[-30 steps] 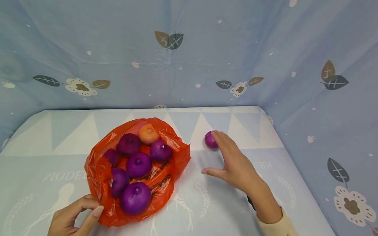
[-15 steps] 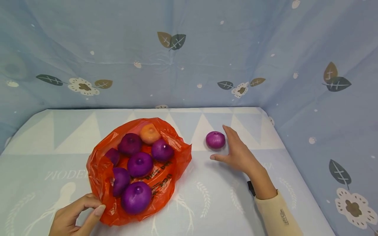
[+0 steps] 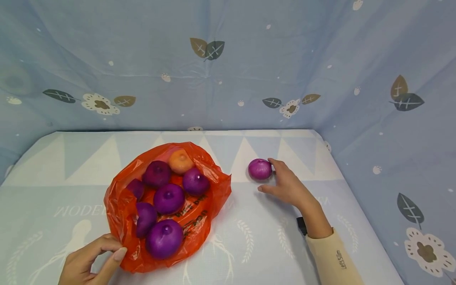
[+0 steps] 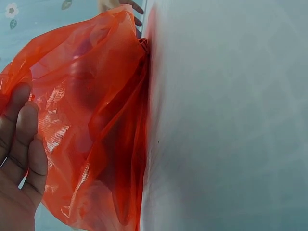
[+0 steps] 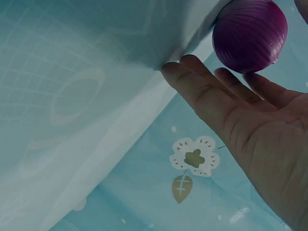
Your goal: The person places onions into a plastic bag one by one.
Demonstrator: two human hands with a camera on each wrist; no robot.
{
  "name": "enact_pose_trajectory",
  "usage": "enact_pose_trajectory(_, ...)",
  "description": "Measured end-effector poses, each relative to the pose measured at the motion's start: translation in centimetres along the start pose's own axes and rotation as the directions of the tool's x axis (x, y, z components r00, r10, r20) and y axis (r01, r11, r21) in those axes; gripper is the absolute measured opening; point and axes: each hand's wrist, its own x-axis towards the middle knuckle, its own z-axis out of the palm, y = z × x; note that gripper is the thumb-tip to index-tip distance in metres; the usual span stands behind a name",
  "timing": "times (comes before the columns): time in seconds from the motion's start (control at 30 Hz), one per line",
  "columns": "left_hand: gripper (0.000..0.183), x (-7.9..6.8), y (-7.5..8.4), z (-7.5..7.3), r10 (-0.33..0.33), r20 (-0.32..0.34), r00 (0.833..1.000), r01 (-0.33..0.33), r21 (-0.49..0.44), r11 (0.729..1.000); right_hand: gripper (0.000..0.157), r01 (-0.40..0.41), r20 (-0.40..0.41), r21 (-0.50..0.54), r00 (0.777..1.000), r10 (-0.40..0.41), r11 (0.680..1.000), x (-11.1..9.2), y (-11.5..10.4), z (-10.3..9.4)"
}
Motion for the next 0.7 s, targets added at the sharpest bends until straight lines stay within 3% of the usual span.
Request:
enact_pose_trajectory(0.2, 0.049, 0.0, -0.2, 0.2, 0.030, -0.016, 0.999, -0.030, -0.015, 0.999, 0.086, -0.019, -0.026, 0.003, 0.999, 0.019, 1.000, 0.0, 0.0, 0.1)
enact_pose_trajectory(0.43, 0.047, 0.1, 0.1, 0.0, -0.027, 0.004, 1.000, 0.027, 0.010, 1.000, 0.082, -0.017, -0.078, 0.031, 0.997, 0.020, 0.999, 0.3, 0.1, 0.4)
enact_pose_trajectory(0.7, 0.043, 0.1, -0.3, 0.1, 0.017, -0.022, 1.000, -0.017, -0.009, 1.000, 0.076, -0.024, -0.118, 0.014, 0.993, 0.026, 1.000, 1.0, -0.2, 1.2)
